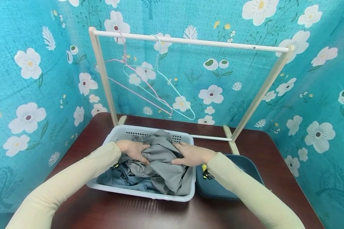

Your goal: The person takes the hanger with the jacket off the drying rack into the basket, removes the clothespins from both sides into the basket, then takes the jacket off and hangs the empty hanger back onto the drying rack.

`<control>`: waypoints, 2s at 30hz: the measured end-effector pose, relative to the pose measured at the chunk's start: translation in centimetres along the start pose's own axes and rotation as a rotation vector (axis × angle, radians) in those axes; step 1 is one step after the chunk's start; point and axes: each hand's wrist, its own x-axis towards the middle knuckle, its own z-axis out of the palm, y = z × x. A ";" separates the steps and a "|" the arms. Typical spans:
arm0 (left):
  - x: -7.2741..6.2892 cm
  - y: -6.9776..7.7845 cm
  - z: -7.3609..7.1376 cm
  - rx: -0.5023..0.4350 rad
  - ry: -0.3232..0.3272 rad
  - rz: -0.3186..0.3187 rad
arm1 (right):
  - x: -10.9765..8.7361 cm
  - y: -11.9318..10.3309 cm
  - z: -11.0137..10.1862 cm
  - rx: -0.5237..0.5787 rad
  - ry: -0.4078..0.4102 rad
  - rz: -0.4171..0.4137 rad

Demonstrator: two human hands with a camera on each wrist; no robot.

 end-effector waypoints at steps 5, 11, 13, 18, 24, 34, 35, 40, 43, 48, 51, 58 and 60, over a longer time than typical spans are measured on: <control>-1.6 0.6 -0.6 0.004 0.148 -0.062 | -2.5 -1.2 0.1 0.077 0.040 0.011; -1.2 1.9 -2.0 0.068 0.326 0.043 | -2.8 -2.4 1.2 -0.020 -0.017 0.001; -0.6 2.1 -2.1 0.094 0.282 0.076 | -2.2 -2.6 1.5 -0.095 -0.008 -0.006; 0.2 1.4 -1.3 0.134 0.103 -0.013 | 0.0 -2.8 1.9 -0.222 -0.022 0.012; 0.0 -0.1 0.1 0.149 0.047 -0.124 | 3.1 -2.7 1.4 -0.290 -0.133 0.058; 1.2 -1.0 1.5 0.269 0.028 -0.131 | 7.7 -2.9 1.1 -0.363 -0.300 0.184; 1.3 -0.9 1.7 0.275 0.026 -0.135 | 8.0 -3.0 1.2 -0.378 -0.321 0.199; 1.9 -0.7 2.1 0.294 0.011 -0.164 | 9.7 -3.4 1.7 -0.513 -0.454 0.217; 2.1 -0.6 2.2 0.288 0.002 -0.174 | 10.7 -3.5 2.1 -0.589 -0.525 0.228; 2.4 -0.5 2.6 0.289 -0.009 -0.197 | 11.4 -3.6 2.7 -0.637 -0.585 0.263; 2.9 -0.3 3.0 0.301 -0.005 -0.223 | 11.4 -3.6 2.9 -0.653 -0.585 0.259; 4.3 -0.3 3.9 0.325 0.018 -0.249 | 11.3 -3.5 3.0 -0.672 -0.546 0.263; 3.6 -0.1 3.4 0.324 0.021 -0.245 | 11.2 -3.5 2.6 -0.658 -0.530 0.248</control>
